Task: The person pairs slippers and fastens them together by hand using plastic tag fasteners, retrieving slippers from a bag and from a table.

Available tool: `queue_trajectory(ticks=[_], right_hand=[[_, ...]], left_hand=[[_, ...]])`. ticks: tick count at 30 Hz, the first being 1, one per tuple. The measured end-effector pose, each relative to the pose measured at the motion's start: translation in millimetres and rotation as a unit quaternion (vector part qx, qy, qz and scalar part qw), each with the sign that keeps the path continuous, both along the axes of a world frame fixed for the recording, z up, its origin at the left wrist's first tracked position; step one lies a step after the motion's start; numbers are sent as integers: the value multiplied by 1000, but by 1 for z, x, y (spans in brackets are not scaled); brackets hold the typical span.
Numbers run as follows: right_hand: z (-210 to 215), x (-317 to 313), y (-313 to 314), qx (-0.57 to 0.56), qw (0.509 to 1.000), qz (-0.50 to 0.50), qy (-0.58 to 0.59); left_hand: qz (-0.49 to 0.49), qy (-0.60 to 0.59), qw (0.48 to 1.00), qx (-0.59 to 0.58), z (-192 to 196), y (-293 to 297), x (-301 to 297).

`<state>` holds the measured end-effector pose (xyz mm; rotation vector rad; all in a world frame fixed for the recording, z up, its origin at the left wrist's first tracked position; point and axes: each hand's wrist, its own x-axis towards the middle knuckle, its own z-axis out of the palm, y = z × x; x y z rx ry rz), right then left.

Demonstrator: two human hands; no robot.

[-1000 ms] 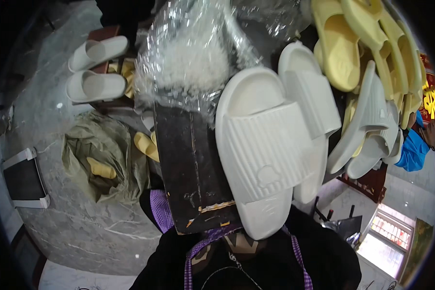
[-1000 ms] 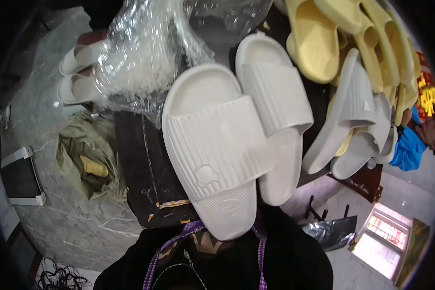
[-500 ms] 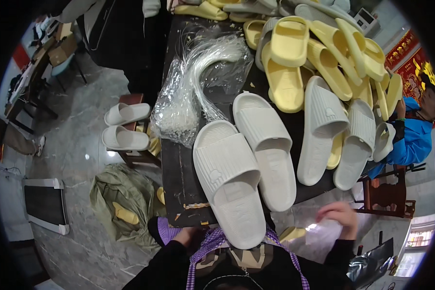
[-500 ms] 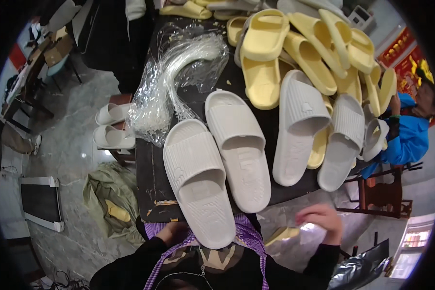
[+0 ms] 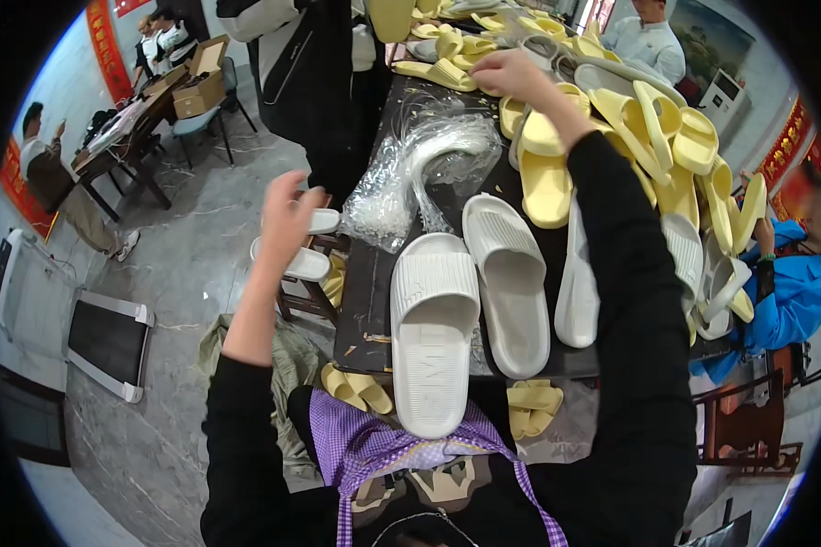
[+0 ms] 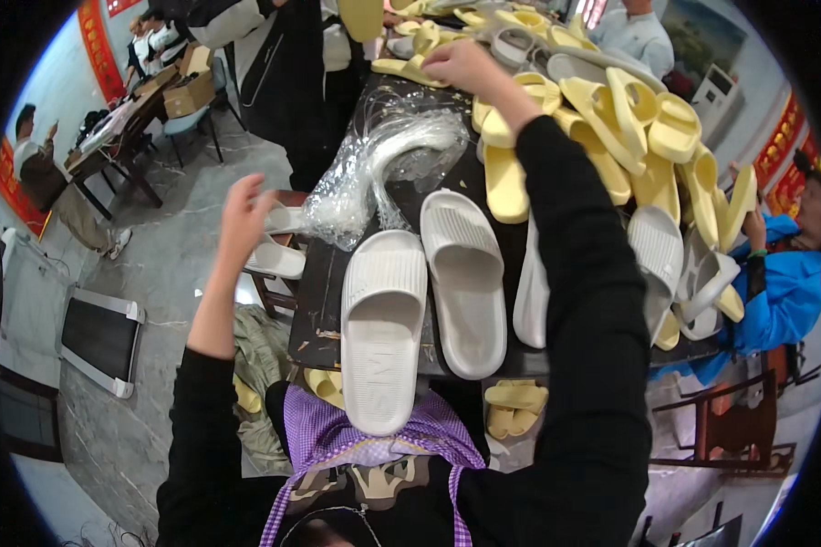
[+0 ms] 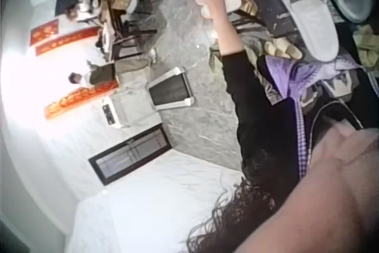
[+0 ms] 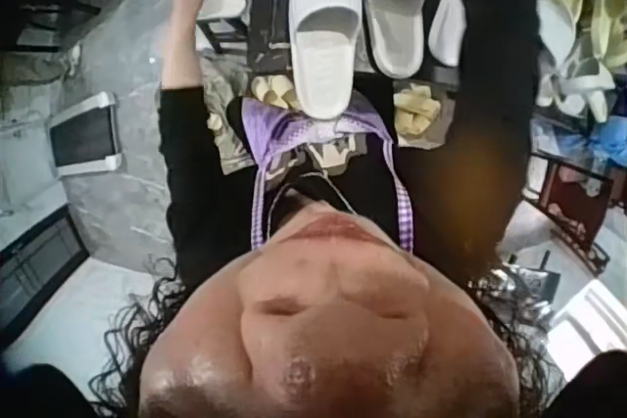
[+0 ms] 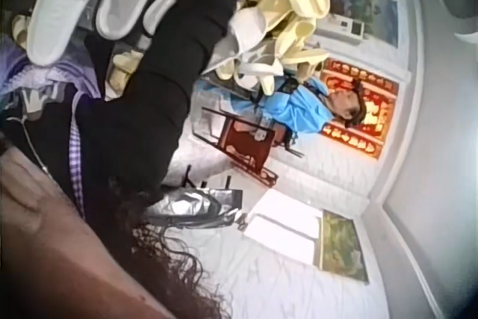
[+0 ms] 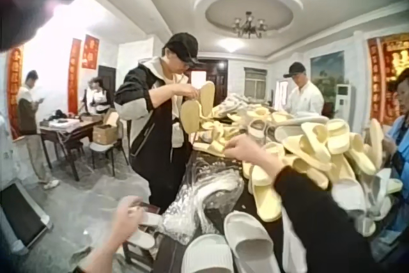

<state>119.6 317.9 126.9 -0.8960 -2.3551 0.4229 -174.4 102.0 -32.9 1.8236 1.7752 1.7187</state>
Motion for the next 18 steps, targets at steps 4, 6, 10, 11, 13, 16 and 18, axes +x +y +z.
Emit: queue_trajectory(ticks=[4, 6, 10, 11, 13, 16, 18], right_hand=[[-46, -85, 33, 32, 999, 2, -37], [-74, -90, 55, 93, 995, 13, -39], [-101, -125, 50, 279, 953, 60, -100], [-104, -130, 47, 344, 928, 64, -130], [-97, -130, 49, 324, 928, 59, -173], [-81, -125, 50, 284, 923, 47, -254], [-69, -116, 56, 214, 960, 25, -178]], left_hand=[[22, 126, 991, -34, -13, 76, 22], [60, 148, 975, -152, 8, 103, 61], [24, 146, 949, -280, 18, 132, 77], [41, 135, 950, -280, 15, 136, 80], [69, 114, 951, -279, 10, 142, 85], [55, 132, 935, -324, 5, 146, 81], [40, 142, 927, -345, 1, 148, 84]])
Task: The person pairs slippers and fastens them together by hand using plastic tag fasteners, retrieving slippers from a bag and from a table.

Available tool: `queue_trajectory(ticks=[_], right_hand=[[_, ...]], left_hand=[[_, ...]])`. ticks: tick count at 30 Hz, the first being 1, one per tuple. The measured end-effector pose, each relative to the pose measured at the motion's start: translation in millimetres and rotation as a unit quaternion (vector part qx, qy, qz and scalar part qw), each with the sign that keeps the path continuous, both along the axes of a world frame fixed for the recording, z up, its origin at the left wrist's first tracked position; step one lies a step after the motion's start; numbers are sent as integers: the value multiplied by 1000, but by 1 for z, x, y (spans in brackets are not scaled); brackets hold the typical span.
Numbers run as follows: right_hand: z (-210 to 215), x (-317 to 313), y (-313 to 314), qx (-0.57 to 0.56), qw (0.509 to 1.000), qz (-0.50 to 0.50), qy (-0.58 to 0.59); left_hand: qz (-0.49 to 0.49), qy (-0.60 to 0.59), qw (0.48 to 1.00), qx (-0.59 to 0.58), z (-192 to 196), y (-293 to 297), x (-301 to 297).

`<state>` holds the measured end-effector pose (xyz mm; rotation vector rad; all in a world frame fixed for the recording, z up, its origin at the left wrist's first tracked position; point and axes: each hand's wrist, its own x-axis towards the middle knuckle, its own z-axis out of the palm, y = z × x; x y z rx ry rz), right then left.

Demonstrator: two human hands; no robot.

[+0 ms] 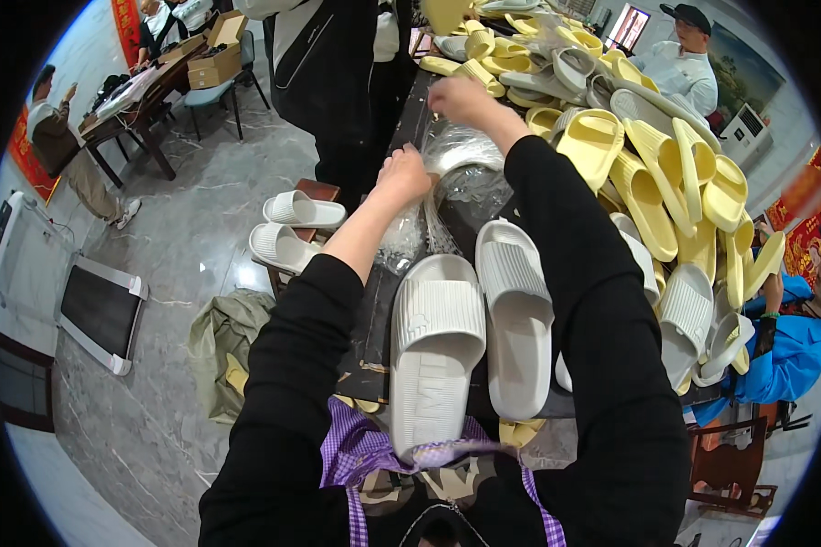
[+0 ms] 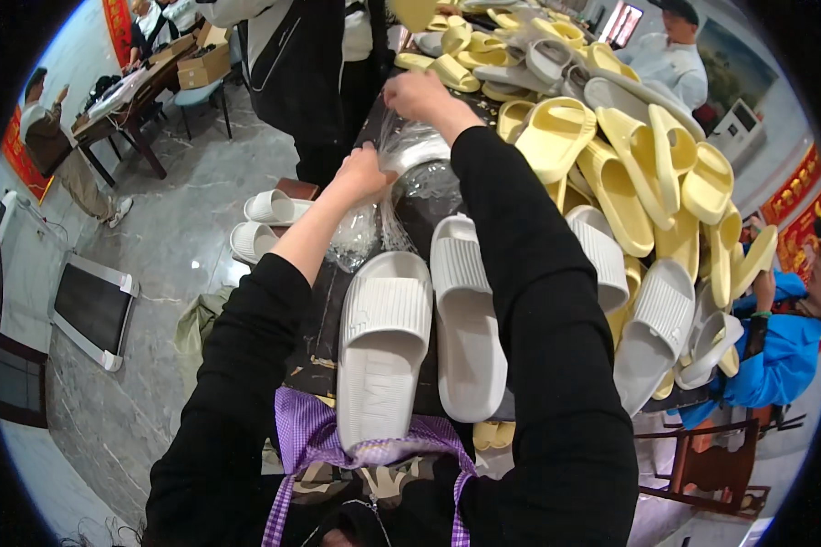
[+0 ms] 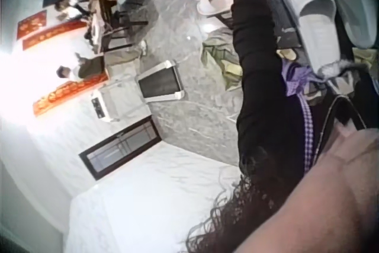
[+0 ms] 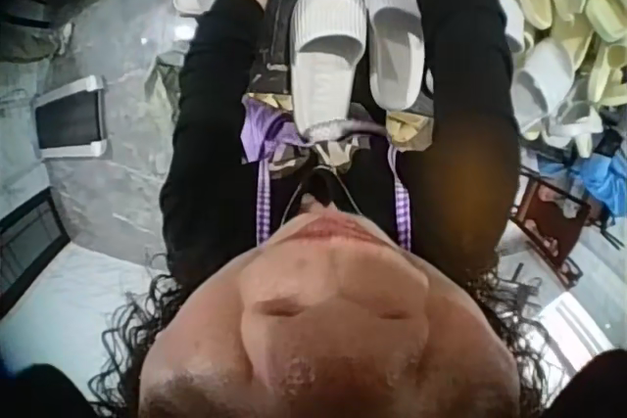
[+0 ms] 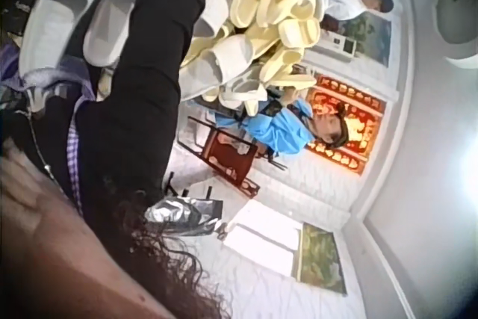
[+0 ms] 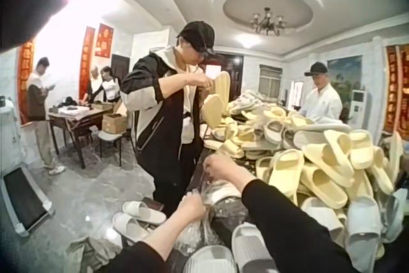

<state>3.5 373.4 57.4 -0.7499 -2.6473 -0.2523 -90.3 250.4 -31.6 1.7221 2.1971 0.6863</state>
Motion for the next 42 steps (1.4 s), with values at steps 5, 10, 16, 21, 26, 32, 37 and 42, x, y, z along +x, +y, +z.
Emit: queue_trajectory(ticks=[5, 10, 16, 21, 26, 32, 37, 42], right_hand=[[20, 31, 14, -35, 960, -77, 267], [59, 59, 9, -177, 820, -61, 541], [109, 161, 12, -329, 559, -6, 762], [146, 212, 20, -339, 529, 21, 778], [148, 288, -3, -581, 491, 215, 612], [95, 255, -231, -461, 656, 10, 598], [9, 255, -308, -544, 593, -30, 593], [-47, 234, -349, -634, 487, -37, 600]], left_hand=[[-25, 22, 999, -10, -12, 6, 16], [-61, 152, 986, -1, -60, 43, -21], [-132, 198, 971, -41, -55, 54, 13], [-96, 217, 971, -17, -81, 55, -29], [-105, 23, 994, -17, -36, 39, -5], [-43, -146, 988, 35, 16, -8, -18], [-59, -1, 970, 237, 57, -71, 7], [-338, -377, 861, 51, 73, -206, 74]])
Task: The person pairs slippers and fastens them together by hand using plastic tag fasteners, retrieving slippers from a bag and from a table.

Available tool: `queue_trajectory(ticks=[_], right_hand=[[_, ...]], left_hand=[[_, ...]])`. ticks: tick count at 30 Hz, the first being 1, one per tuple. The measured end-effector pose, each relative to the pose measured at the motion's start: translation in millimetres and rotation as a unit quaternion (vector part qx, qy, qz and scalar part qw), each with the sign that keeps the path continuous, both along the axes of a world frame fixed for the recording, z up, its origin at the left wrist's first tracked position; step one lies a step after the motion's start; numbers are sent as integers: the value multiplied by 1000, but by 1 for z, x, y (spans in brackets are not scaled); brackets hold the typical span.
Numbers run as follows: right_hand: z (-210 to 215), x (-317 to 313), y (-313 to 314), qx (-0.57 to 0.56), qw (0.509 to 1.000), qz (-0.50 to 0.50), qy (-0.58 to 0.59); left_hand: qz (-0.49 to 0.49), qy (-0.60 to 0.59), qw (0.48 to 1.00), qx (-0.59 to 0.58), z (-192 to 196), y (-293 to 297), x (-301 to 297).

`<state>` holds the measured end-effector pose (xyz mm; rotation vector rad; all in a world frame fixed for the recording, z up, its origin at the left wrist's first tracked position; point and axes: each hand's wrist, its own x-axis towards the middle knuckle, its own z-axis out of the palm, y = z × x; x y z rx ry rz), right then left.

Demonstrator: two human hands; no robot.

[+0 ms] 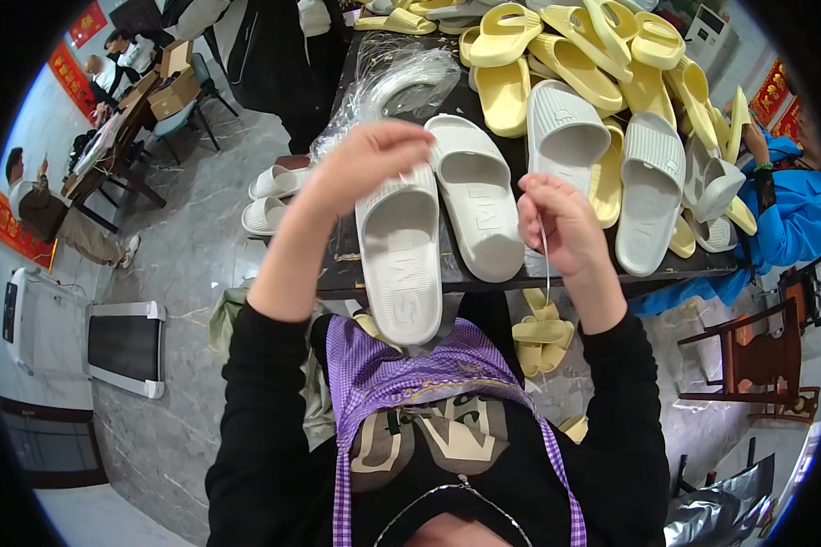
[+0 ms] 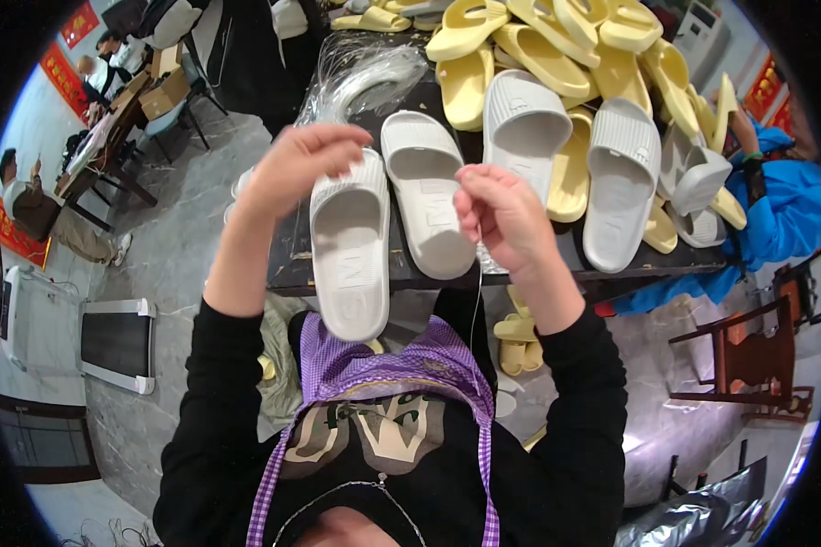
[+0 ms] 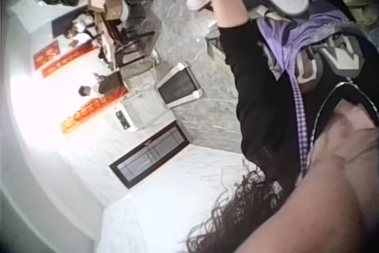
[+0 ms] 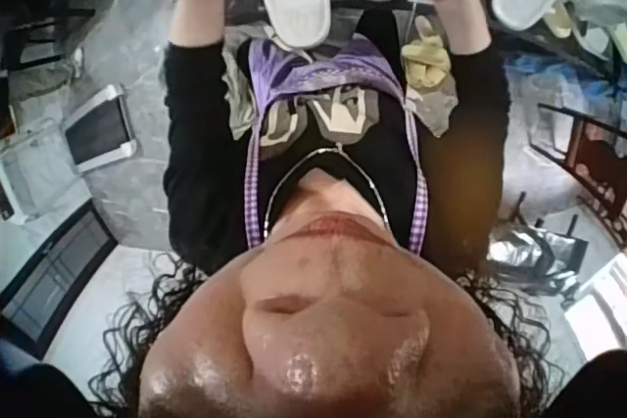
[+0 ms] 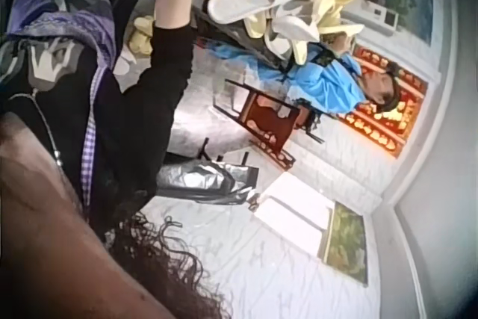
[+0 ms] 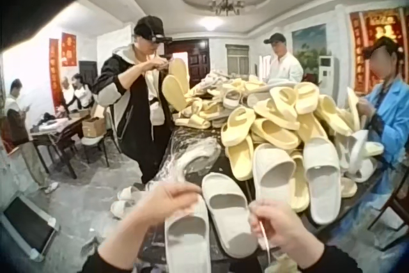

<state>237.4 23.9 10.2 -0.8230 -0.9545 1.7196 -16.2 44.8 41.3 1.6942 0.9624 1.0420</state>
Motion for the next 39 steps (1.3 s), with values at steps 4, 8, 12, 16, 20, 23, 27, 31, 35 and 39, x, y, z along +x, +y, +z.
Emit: queue_trajectory(ticks=[4, 8, 12, 16, 20, 23, 27, 31, 35, 39], right_hand=[[-14, -25, -25, -35, 997, 65, 20], [-28, -35, -31, -72, 991, 109, 19], [-38, -32, -29, -95, 978, 169, 73], [-31, -28, -28, -94, 978, 174, 62], [-22, -13, -32, -59, 988, 129, 64], [-37, 3, -28, 12, 942, 187, 278], [-35, 4, -30, 15, 935, 116, 335], [-39, 1, -16, 92, 940, 93, 315], [-57, 18, 11, 139, 947, 117, 265], [-32, -3, -8, 84, 981, -6, 177]], left_hand=[[14, -6, 999, -51, -14, -44, 32], [11, -109, 989, -99, -31, -46, 41], [16, -159, 980, -122, -33, -44, 45], [4, -218, 963, -157, -27, -40, 47], [-12, -311, 927, -210, -29, -35, 43], [-6, -345, 909, -234, -32, -37, 37], [-1, -361, 894, -265, -35, -44, 36], [24, -367, 887, -278, -42, -53, 31], [13, -388, 875, -289, -52, -67, 22], [47, -391, 868, -303, -64, -86, 12]])
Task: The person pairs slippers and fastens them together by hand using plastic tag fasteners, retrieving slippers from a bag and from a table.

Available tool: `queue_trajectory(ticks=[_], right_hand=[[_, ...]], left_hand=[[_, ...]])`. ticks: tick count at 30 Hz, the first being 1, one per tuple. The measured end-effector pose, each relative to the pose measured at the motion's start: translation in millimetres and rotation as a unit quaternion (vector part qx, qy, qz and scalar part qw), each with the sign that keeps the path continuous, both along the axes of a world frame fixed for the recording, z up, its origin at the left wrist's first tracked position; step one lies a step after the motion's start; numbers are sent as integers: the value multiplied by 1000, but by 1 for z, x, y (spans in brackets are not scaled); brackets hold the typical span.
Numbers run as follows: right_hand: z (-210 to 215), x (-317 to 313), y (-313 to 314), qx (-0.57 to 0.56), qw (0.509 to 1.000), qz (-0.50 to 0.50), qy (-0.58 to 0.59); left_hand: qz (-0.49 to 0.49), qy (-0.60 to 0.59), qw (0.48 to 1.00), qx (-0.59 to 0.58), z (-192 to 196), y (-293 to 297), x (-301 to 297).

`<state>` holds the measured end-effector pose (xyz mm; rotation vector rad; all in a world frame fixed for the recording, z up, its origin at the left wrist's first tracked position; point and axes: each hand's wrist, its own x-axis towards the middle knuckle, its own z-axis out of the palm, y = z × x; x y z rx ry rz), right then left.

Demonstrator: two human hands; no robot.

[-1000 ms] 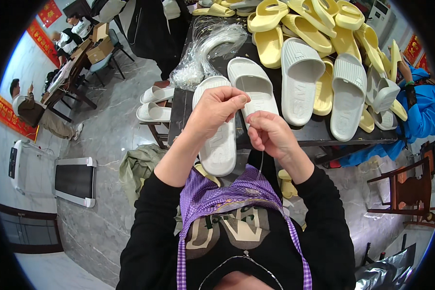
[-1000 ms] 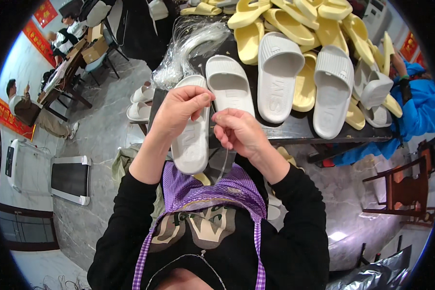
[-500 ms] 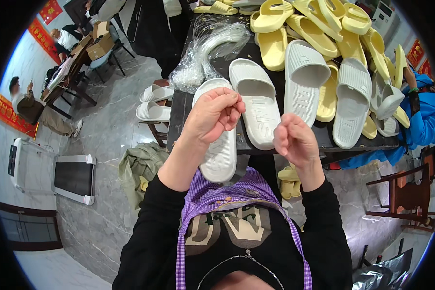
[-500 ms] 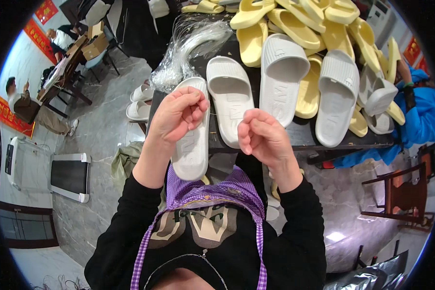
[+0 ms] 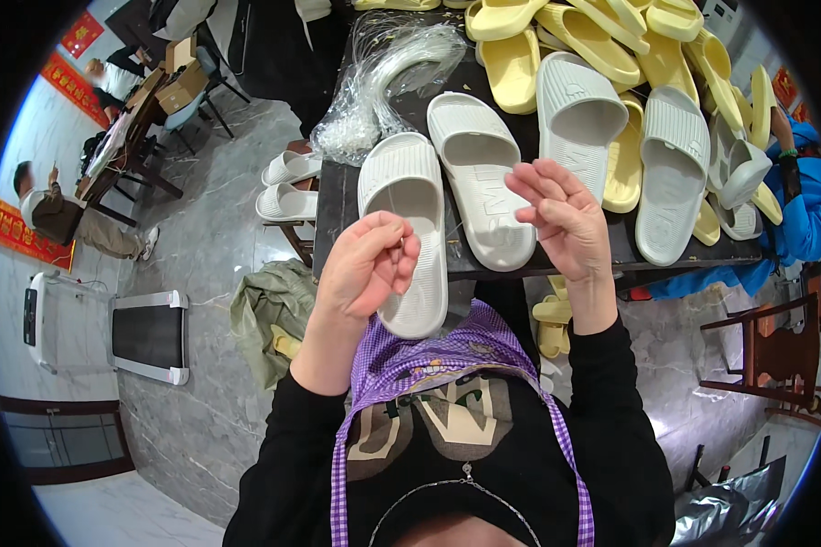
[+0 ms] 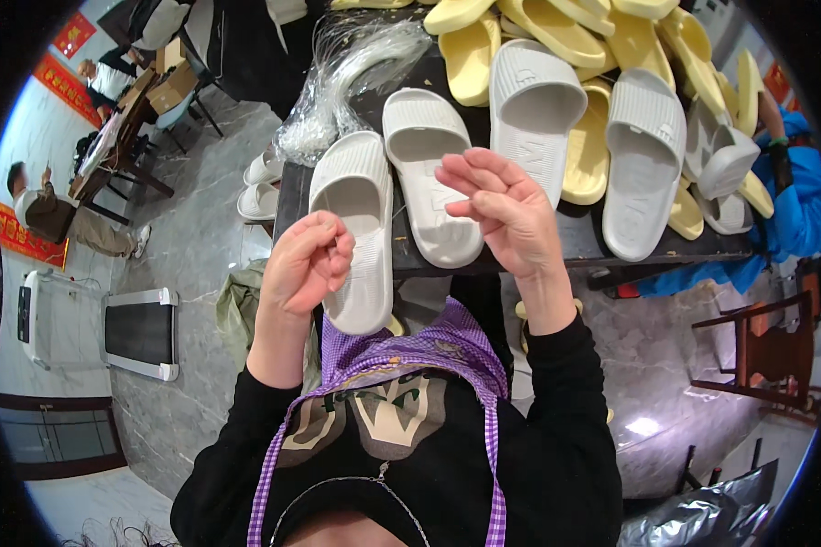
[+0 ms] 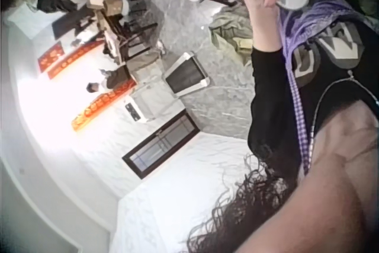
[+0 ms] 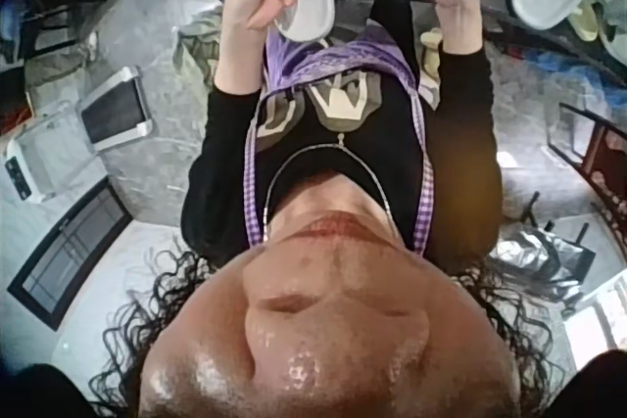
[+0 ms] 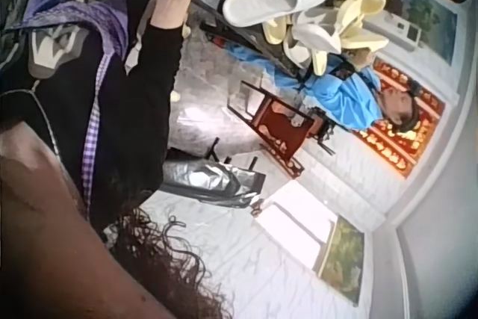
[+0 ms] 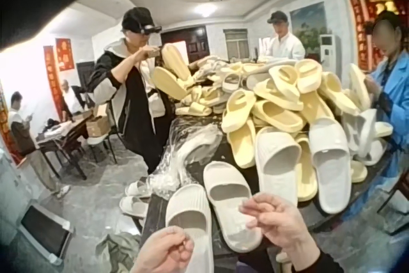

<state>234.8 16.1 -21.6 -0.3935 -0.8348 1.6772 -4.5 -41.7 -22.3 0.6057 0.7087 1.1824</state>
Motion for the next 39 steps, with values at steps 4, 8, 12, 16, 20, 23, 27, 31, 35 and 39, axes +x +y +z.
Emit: queue_trajectory(ticks=[4, 8, 12, 16, 20, 23, 27, 31, 35, 39], right_hand=[[-6, -7, 1, 48, 993, -37, -101], [-9, -2, 13, 19, 988, 22, -149], [-3, -12, 26, -14, 951, 66, -303], [8, -12, 33, -85, 912, 146, -375], [8, -9, 53, -86, 874, 173, -445], [12, -19, 61, -91, 861, 179, -468], [12, -28, 81, -105, 844, 195, -488], [-1, -35, 101, -126, 846, 183, -485], [1, -40, 108, -155, 860, 130, -468], [0, -22, 106, -125, 868, 127, -465]], left_hand=[[-20, -29, 999, -7, -6, -14, -3], [-46, -20, 999, -10, -7, -19, -5], [-39, 48, 998, 5, 0, -23, -13], [-8, 101, 992, 69, 14, -18, -13], [-13, 128, 989, 72, 23, -3, 0], [-55, 183, 980, 60, 26, 14, 23], [-125, 162, 979, 6, 13, 42, 52], [-87, 50, 994, -36, 5, 64, 73], [-54, 26, 996, -63, 1, 77, 80], [-121, 13, 992, -44, -1, 76, 92]])
